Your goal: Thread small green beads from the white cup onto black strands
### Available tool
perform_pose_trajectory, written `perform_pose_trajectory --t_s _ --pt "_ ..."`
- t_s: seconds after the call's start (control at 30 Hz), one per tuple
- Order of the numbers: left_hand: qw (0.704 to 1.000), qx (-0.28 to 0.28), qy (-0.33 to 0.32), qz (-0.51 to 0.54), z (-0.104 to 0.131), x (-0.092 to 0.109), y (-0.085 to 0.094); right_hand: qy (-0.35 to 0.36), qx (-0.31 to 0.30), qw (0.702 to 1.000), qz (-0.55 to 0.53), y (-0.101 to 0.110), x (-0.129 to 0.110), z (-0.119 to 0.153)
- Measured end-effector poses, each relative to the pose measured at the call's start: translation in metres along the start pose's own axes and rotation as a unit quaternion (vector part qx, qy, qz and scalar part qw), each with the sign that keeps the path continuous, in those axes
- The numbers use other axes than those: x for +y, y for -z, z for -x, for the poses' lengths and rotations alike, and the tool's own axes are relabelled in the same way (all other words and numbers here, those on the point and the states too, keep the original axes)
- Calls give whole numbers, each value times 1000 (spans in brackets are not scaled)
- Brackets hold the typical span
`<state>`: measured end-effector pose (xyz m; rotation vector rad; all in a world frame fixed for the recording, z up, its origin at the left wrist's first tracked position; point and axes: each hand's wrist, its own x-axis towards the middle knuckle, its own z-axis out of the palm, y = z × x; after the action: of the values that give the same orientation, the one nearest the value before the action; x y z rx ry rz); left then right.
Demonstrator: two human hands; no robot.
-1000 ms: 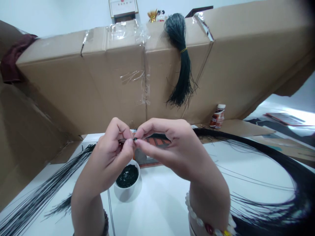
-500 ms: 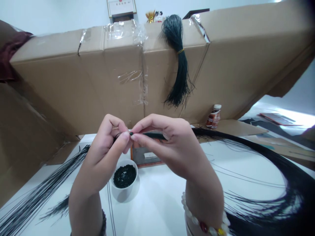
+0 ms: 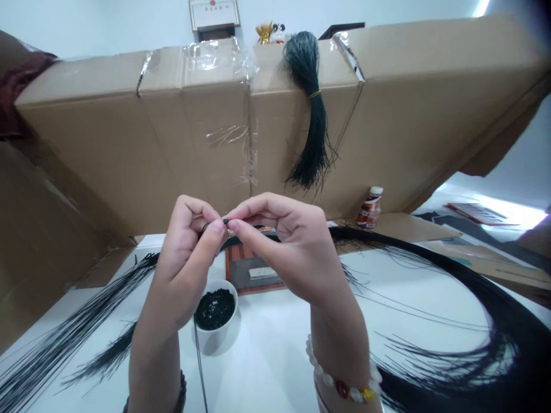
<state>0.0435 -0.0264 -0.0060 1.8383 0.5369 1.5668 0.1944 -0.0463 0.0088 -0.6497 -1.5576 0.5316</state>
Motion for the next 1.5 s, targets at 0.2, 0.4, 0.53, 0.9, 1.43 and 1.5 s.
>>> perform_pose_trajectory --t_s 0.2,0.4,0.53,0.9,1.43,1.5 --pt "1000 -21 3 -2 0 -3 4 -2 0 1000 22 -1 -1 1" --pt "999 -31 6 -24 0 -2 4 -4 -12 999 45 0 -1 1" --pt "999 -27 -4 -30 0 -2 3 -2 -18 998 57 -1 -4 2" --pt "993 -15 39 114 -5 -2 9 -103 -63 971 207 -5 18 -8" --pt "993 5 30 117 -15 -9 37 -347 -431 656 513 -111 159 21" --pt "993 20 41 107 -16 -8 37 -364 -433 643 516 -114 164 23"
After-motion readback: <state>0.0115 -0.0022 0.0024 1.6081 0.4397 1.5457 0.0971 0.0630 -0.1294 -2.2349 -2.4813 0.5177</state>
